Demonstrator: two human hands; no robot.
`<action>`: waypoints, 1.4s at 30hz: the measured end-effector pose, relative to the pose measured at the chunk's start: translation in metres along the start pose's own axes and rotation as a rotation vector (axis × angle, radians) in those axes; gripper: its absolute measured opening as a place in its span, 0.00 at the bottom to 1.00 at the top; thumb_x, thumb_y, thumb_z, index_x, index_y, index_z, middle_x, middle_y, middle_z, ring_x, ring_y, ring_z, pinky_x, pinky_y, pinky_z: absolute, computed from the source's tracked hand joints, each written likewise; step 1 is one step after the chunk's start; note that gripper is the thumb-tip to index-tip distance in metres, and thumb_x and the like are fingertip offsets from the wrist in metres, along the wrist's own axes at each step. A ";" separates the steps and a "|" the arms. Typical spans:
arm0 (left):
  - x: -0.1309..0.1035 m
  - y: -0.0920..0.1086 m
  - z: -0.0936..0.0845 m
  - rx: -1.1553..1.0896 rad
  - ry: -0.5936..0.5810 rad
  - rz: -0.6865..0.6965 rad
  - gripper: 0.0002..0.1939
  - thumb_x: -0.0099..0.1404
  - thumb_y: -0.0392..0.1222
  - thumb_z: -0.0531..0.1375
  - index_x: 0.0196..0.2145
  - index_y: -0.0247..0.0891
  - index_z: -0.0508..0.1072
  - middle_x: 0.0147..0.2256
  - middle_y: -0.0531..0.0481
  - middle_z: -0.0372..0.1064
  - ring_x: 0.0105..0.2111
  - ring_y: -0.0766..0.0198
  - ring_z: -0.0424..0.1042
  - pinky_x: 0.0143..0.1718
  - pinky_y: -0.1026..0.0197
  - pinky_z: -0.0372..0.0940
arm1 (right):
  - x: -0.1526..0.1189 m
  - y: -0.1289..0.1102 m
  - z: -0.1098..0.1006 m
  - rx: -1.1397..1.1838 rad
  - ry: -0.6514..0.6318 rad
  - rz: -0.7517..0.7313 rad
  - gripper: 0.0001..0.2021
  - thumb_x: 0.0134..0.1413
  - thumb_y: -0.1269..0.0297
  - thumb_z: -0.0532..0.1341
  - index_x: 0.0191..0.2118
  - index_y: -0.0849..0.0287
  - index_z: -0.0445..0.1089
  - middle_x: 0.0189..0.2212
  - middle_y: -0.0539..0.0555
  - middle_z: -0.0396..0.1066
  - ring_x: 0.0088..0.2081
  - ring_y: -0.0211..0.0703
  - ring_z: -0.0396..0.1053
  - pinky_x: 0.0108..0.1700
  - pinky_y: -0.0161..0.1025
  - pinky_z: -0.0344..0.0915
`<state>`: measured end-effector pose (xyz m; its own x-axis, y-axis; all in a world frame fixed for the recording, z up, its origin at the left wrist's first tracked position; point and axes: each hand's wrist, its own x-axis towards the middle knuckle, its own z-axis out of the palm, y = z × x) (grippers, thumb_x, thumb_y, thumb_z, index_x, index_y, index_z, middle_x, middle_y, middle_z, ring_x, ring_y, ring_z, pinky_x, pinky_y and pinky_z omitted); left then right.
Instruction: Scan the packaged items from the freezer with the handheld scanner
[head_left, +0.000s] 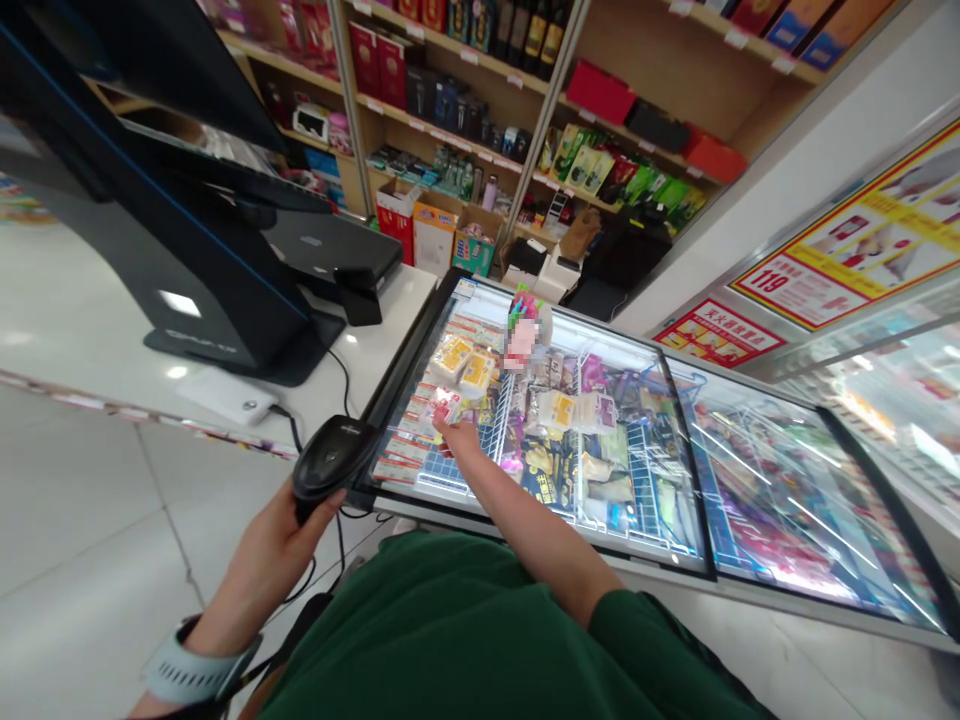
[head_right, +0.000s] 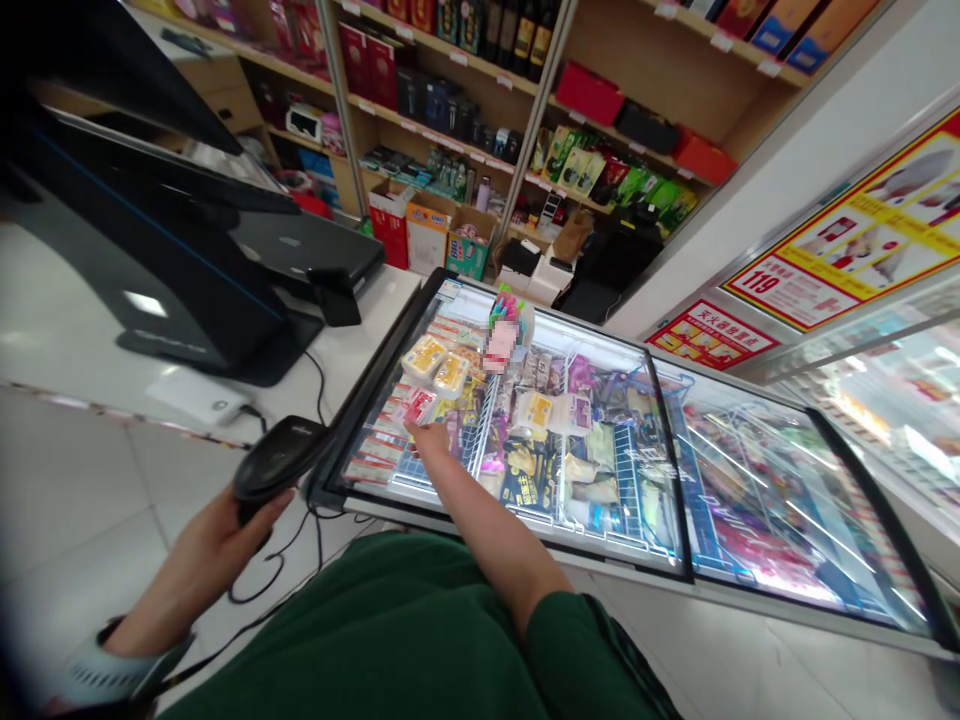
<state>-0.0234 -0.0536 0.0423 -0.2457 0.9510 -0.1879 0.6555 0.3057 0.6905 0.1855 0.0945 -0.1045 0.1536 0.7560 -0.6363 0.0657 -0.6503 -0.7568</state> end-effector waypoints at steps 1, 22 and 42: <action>0.001 0.001 0.001 0.005 -0.002 -0.008 0.21 0.59 0.62 0.55 0.39 0.42 0.68 0.30 0.48 0.76 0.35 0.50 0.76 0.32 0.56 0.68 | 0.000 -0.001 -0.001 0.011 -0.010 0.006 0.14 0.45 0.58 0.70 0.28 0.60 0.65 0.17 0.47 0.66 0.17 0.36 0.65 0.16 0.31 0.61; 0.032 0.075 0.062 0.177 -0.355 0.541 0.15 0.65 0.52 0.53 0.42 0.39 0.69 0.37 0.45 0.76 0.39 0.52 0.74 0.45 0.52 0.64 | -0.042 0.015 -0.157 -0.023 0.179 -0.377 0.06 0.51 0.64 0.63 0.35 0.58 0.74 0.30 0.50 0.75 0.34 0.42 0.73 0.41 0.38 0.68; 0.028 0.122 0.114 0.294 -0.544 0.678 0.15 0.65 0.48 0.52 0.47 0.40 0.65 0.46 0.42 0.74 0.49 0.49 0.71 0.59 0.41 0.49 | -0.086 0.025 -0.211 -0.147 0.382 -0.581 0.07 0.54 0.64 0.59 0.38 0.58 0.73 0.34 0.52 0.75 0.35 0.41 0.72 0.44 0.39 0.67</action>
<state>0.1318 0.0153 0.0416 0.5792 0.7990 -0.1618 0.7103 -0.3972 0.5811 0.3819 -0.0022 -0.0368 0.3865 0.9221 -0.0183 0.3701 -0.1732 -0.9127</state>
